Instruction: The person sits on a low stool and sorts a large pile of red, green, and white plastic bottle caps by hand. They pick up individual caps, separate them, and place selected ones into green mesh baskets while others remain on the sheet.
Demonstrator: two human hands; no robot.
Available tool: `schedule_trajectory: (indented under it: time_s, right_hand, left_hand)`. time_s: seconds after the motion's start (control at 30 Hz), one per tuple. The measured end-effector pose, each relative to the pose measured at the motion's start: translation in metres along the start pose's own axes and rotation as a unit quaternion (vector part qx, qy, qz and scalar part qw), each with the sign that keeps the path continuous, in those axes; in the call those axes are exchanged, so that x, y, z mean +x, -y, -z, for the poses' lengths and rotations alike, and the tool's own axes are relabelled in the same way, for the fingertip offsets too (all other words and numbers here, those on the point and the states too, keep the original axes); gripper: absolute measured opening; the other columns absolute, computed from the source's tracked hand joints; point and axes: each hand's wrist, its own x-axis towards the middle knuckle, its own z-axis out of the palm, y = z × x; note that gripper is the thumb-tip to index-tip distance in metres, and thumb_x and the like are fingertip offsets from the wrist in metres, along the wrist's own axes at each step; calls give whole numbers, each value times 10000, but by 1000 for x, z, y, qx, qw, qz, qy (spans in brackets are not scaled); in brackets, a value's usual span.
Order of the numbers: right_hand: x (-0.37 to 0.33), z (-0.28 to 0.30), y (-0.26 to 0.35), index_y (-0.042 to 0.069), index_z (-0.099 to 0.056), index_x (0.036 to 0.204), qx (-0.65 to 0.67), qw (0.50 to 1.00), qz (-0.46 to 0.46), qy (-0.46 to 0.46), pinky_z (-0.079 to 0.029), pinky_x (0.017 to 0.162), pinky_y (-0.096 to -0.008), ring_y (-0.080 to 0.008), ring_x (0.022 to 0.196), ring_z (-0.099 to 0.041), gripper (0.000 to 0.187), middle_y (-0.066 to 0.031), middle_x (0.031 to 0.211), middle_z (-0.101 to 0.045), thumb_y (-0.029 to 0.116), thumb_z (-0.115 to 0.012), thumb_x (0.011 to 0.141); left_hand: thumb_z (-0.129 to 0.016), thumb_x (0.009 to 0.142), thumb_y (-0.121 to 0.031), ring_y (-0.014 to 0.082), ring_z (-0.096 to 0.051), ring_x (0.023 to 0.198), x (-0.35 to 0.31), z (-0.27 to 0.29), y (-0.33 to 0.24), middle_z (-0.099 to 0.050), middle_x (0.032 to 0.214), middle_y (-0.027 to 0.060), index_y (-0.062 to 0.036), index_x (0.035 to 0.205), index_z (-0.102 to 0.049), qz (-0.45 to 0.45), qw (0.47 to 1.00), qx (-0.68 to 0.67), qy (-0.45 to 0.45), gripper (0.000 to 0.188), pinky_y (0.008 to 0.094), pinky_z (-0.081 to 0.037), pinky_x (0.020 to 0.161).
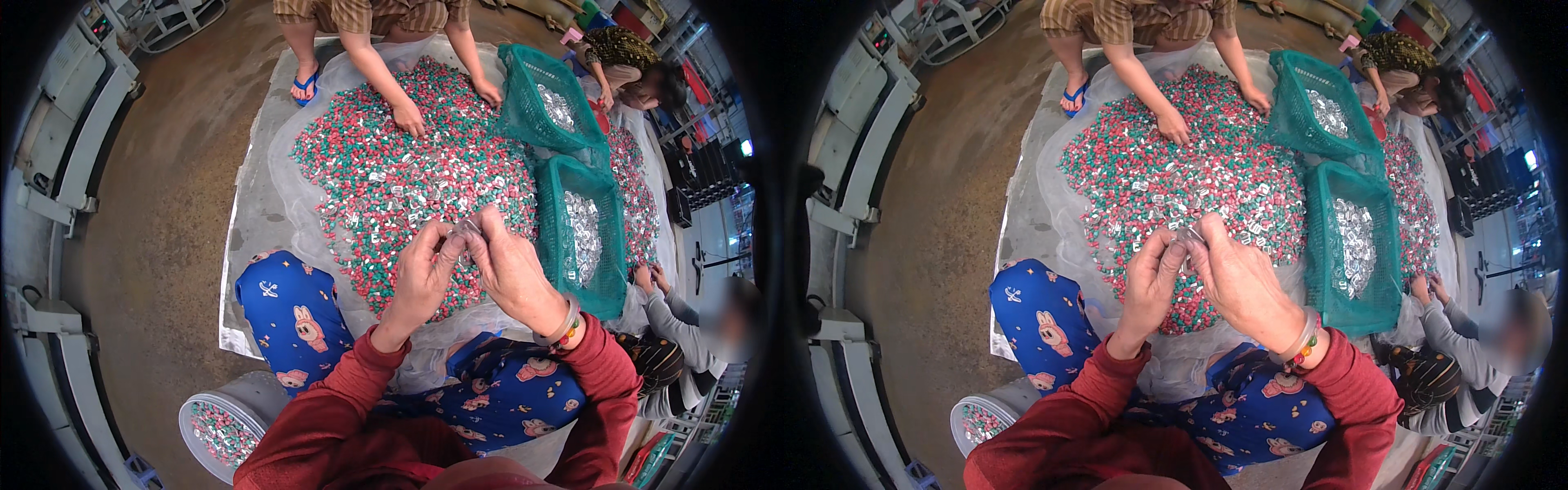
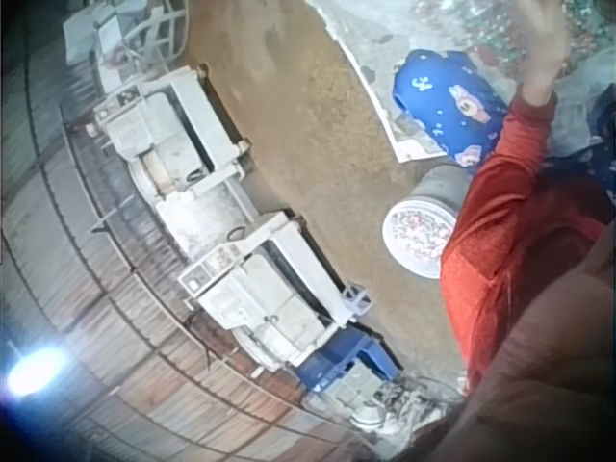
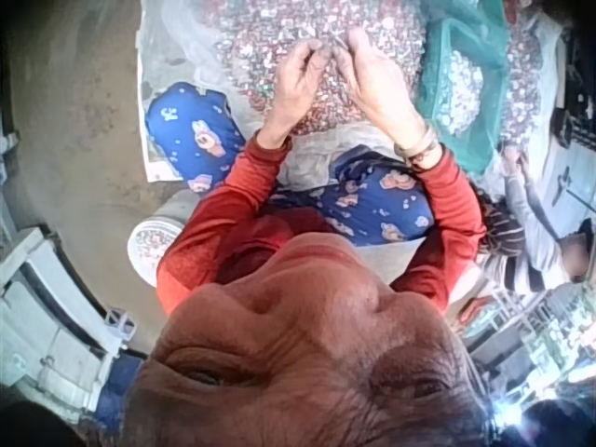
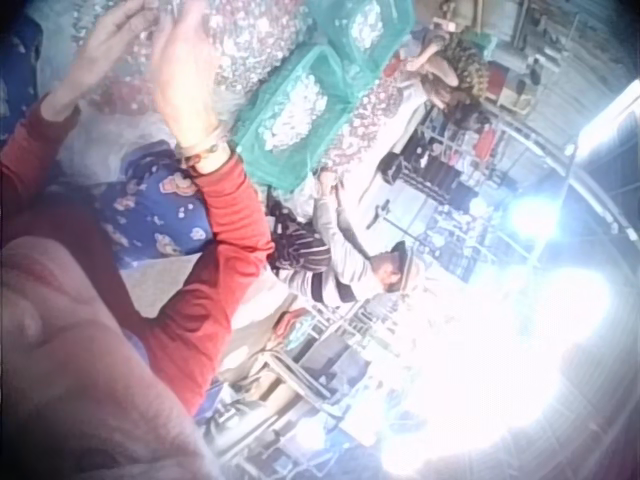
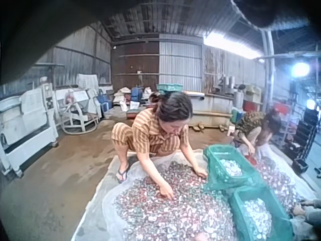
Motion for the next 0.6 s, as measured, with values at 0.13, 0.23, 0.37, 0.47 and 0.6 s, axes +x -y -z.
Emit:
schedule_trajectory:
  time_s: [0.13,0.23,0.37,0.47,0.6]
  right_hand:
    - [-1,3,1,44,-396,965,-53,998,46,0,-430,520,-492,-421,658,-581,113,-211,745,-569,134,-464,950]
    - [-2,2,3,46,-408,941,-75,995,66,-6,-439,509,-478,-409,638,-578,115,-197,725,-557,130,-485,935]
    - [-7,-3,7,43,-426,904,-129,984,122,-35,-452,505,-466,-394,627,-580,119,-178,724,-556,123,-513,910]
    - [-7,-4,5,38,-429,887,-135,981,129,-49,-449,508,-464,-390,630,-581,124,-175,719,-554,120,-520,906]
    - [-3,3,-2,34,-430,889,-20,996,73,-36,-436,522,-459,-389,641,-582,120,-181,710,-552,114,-517,908]
  left_hand:
    - [-472,988,-252,187,-490,579,0,-4,-1,-508,706,99,8,913,-545,-52,996,67,-20,281,322,-382,537]
    - [-425,1005,-246,228,-485,572,-3,-5,-3,-495,693,122,15,904,-545,-41,993,107,-16,304,345,-370,531]
    - [-398,1016,-267,165,-500,614,-8,3,-5,-501,691,107,15,892,-548,57,994,93,30,343,337,-378,545]
    - [-414,1013,-274,113,-505,664,-4,10,-3,-519,705,65,12,896,-559,101,992,-8,73,341,308,-397,588]
    - [-461,998,-249,84,-513,741,3,10,-2,-541,794,2,1,949,-581,115,967,-190,122,282,249,-429,691]
